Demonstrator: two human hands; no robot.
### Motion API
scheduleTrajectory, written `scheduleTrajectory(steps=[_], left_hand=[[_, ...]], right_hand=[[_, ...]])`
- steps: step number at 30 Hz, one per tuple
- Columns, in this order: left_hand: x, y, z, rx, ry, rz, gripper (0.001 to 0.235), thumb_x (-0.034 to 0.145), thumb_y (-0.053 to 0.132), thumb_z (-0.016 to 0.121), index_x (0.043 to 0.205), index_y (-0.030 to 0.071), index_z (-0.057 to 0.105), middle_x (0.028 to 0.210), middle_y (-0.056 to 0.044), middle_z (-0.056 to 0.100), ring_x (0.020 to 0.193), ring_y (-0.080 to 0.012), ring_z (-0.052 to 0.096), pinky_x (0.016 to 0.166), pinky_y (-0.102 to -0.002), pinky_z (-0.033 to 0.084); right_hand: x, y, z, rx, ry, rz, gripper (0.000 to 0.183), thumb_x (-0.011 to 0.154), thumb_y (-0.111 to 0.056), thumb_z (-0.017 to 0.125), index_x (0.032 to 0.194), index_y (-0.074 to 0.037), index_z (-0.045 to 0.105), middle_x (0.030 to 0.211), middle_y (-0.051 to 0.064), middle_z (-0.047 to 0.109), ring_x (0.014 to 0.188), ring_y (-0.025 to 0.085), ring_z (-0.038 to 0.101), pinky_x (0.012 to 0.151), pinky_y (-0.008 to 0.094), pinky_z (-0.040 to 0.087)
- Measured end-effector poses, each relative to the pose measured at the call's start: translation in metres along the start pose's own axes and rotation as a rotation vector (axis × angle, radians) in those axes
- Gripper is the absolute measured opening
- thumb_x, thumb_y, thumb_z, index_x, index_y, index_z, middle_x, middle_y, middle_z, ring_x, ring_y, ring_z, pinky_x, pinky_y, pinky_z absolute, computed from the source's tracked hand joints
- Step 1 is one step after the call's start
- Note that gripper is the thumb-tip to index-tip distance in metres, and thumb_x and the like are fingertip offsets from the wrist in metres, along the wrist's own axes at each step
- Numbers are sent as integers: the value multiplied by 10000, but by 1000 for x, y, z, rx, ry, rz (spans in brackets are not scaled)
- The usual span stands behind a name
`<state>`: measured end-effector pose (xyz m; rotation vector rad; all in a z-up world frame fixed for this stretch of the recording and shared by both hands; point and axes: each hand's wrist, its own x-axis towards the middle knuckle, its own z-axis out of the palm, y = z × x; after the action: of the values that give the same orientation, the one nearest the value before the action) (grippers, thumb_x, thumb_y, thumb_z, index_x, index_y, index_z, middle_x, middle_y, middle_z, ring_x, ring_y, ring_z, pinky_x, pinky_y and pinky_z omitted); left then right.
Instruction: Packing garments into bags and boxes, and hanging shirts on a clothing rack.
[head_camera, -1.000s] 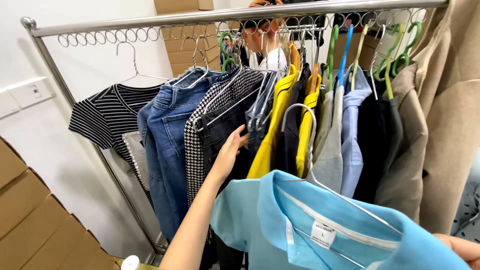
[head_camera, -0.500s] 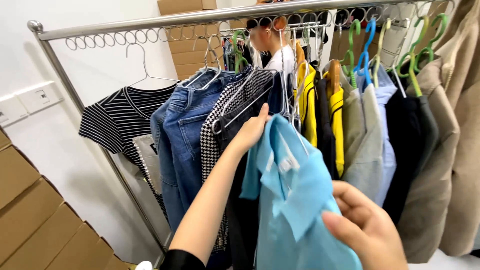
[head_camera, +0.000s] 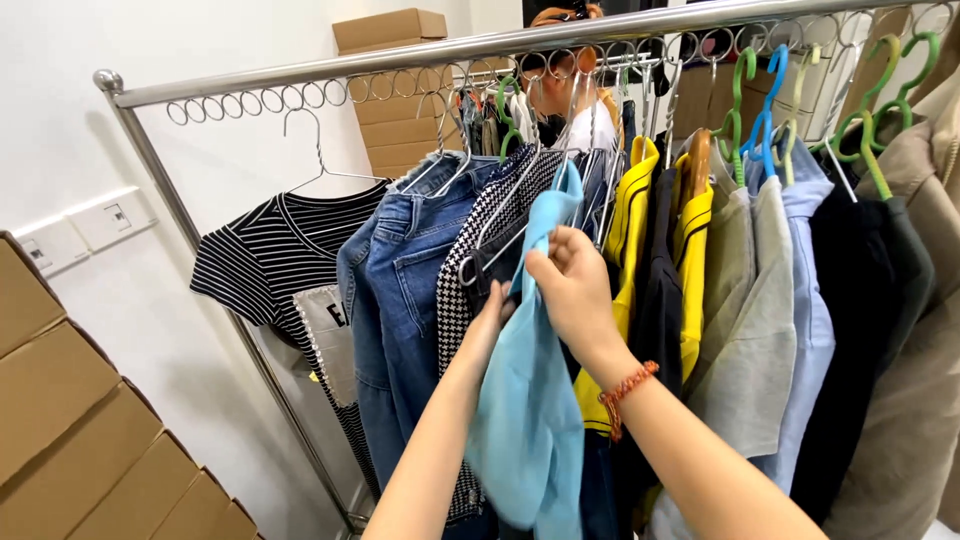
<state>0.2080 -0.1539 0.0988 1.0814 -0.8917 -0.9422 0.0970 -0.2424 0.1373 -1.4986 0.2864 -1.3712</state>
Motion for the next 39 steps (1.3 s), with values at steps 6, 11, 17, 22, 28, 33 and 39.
scheduleTrajectory(steps=[6, 11, 17, 22, 28, 33, 39], left_hand=[[-11, -9, 3, -22, 50, -292, 943, 987, 824, 424, 1652, 155, 442, 1661, -207, 460, 1546, -383, 425, 1249, -562, 338], [-29, 10, 32, -15, 20, -225, 950, 994, 829, 357, 1666, 160, 410, 1641, -203, 479, 1527, -409, 430, 1236, -544, 357], [-27, 10, 37, 156, -51, 145, 1122, 893, 899, 120, 1732, 155, 94, 1767, -179, 200, 1594, -415, 241, 1262, -582, 280], [-4, -20, 24, 292, 41, 199, 1085, 908, 587, 769, 1732, 246, 152, 1708, -134, 367, 1538, -385, 378, 1212, -613, 360], [24, -63, -8, 352, 193, 216, 612, 1057, 116, 537, 1650, 221, 423, 1541, -160, 587, 1430, -414, 531, 1144, -631, 471], [14, -58, -14, 544, 312, 226, 580, 1019, -27, 473, 1572, 133, 540, 1435, -239, 658, 1339, -482, 600, 1066, -655, 528], [11, -69, -19, 808, 340, 213, 557, 1018, -36, 510, 1562, 78, 530, 1361, -290, 684, 1235, -501, 666, 938, -649, 610]], right_hand=[[38, 8, 14, -9, -63, -107, 306, 969, -49, 683, 1248, 21, 579, 913, 41, 662, 822, 99, 632, 721, 251, 544], [59, 42, 3, -67, -82, -134, 336, 1012, -52, 660, 1314, 28, 537, 982, 76, 674, 880, 127, 659, 795, 286, 575], [58, 41, 12, -136, -140, -127, 345, 1057, -64, 614, 1362, 44, 493, 1030, 119, 687, 947, 157, 689, 852, 344, 594], [60, 48, 18, -108, -136, -133, 338, 1065, -79, 608, 1366, 22, 493, 1024, 102, 690, 916, 151, 700, 823, 323, 587], [63, 70, 22, -54, -112, -122, 323, 1083, -77, 582, 1374, 24, 485, 1042, 107, 683, 927, 149, 693, 804, 301, 570], [67, 86, 13, -300, -105, -18, 393, 1040, -172, 651, 1354, 11, 503, 1084, 126, 728, 972, 209, 729, 819, 370, 591], [70, 55, 1, -869, -220, 45, 418, 866, -379, 796, 1101, -54, 681, 929, 109, 789, 979, 354, 768, 842, 513, 600]])
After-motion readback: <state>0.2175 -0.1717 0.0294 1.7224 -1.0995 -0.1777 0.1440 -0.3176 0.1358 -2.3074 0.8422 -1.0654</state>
